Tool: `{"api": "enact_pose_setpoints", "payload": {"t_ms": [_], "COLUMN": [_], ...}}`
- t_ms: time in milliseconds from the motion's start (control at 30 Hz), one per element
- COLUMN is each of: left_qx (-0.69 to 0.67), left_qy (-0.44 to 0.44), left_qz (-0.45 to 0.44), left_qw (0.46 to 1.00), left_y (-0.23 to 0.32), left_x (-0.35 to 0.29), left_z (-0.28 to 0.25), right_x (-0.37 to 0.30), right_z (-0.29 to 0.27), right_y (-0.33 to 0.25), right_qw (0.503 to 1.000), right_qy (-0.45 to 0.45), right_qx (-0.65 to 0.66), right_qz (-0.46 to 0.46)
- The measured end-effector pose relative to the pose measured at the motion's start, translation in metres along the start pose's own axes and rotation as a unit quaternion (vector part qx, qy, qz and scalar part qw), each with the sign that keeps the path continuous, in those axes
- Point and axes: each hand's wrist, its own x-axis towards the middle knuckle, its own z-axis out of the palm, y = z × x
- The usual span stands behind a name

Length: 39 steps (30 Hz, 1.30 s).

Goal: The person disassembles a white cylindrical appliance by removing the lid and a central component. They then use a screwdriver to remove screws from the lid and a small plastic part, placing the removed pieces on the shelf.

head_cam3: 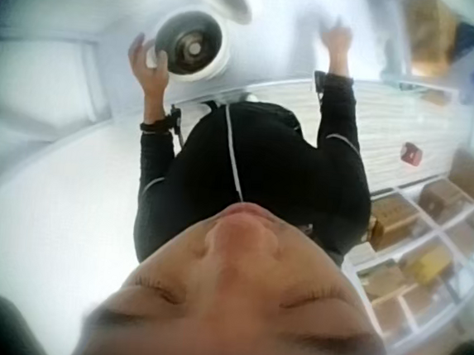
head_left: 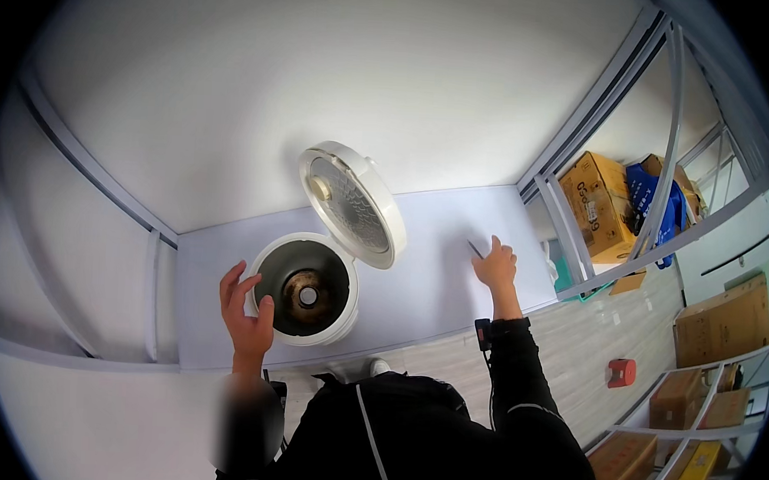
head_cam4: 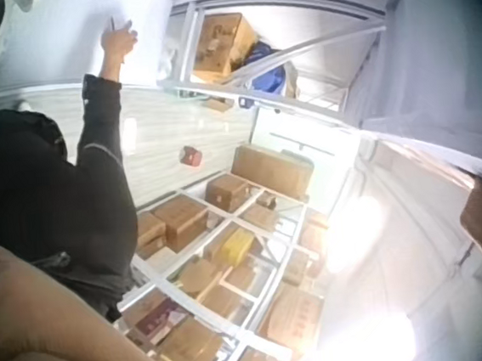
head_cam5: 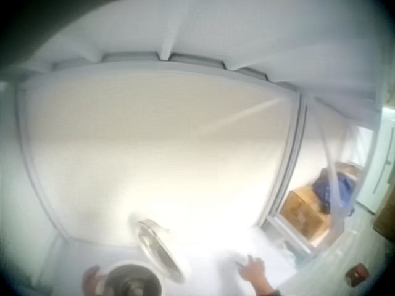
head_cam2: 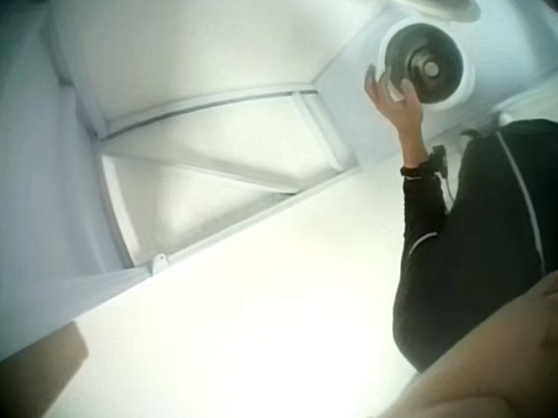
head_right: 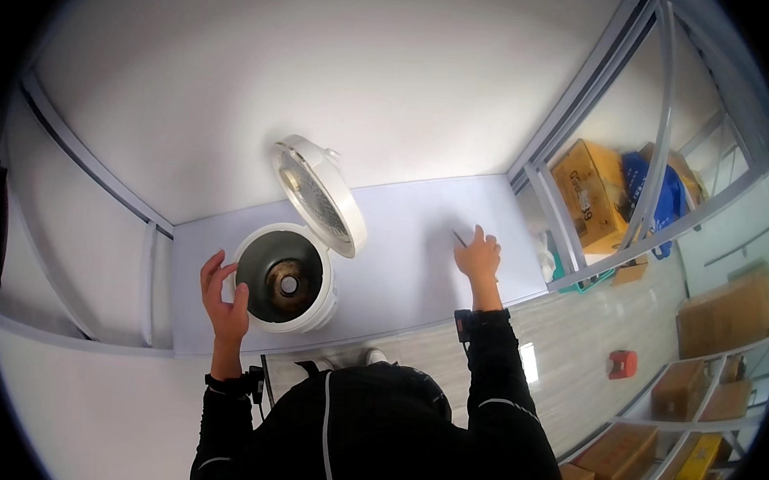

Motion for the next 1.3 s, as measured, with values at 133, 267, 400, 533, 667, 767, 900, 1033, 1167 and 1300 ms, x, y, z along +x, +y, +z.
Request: {"api": "enact_pose_setpoints", "payload": {"t_ms": [133,267,400,533,667,767,900,1033,1167,1300], "left_qx": [0.015,0.02,0.02,0.003,-0.009,-0.034,-0.067,-0.15,-0.161,-0.123], "left_qy": [0.023,0.04,0.045,0.077,0.085,0.072,0.021,-0.035,-0.084,-0.081], "left_qz": [0.025,0.023,0.015,-0.004,-0.006,-0.019,0.016,0.045,0.073,0.07], "left_qw": [0.999,0.999,0.999,0.997,0.996,0.997,0.997,0.987,0.981,0.987], "left_y": [0.001,0.011,0.013,0.013,0.007,0.007,0.016,0.025,0.04,0.033], "left_x": [-0.005,-0.001,0.001,0.001,0.0,-0.003,0.0,0.006,0.016,0.016], "left_z": [0.006,0.011,0.013,0.016,0.017,0.014,0.007,0.002,-0.005,-0.016], "right_x": [-0.004,-0.009,-0.014,-0.032,-0.064,-0.106,-0.146,-0.172,-0.192,-0.203], "right_z": [0.016,0.018,0.023,0.039,-0.019,-0.105,-0.172,-0.184,-0.165,-0.151], "right_y": [0.019,0.018,0.015,0.011,-0.015,-0.057,-0.092,-0.138,-0.183,-0.213], "right_qw": [0.994,0.991,0.991,0.988,0.935,0.887,0.829,0.789,0.774,0.745], "right_qy": [-0.082,-0.111,-0.11,-0.137,-0.301,-0.356,-0.33,-0.301,-0.239,-0.192], "right_qx": [-0.037,-0.07,-0.071,-0.062,-0.011,0.05,0.202,0.254,0.269,0.312], "right_qz": [0.056,0.041,0.013,-0.034,-0.189,-0.291,-0.403,-0.472,-0.521,-0.558]}}
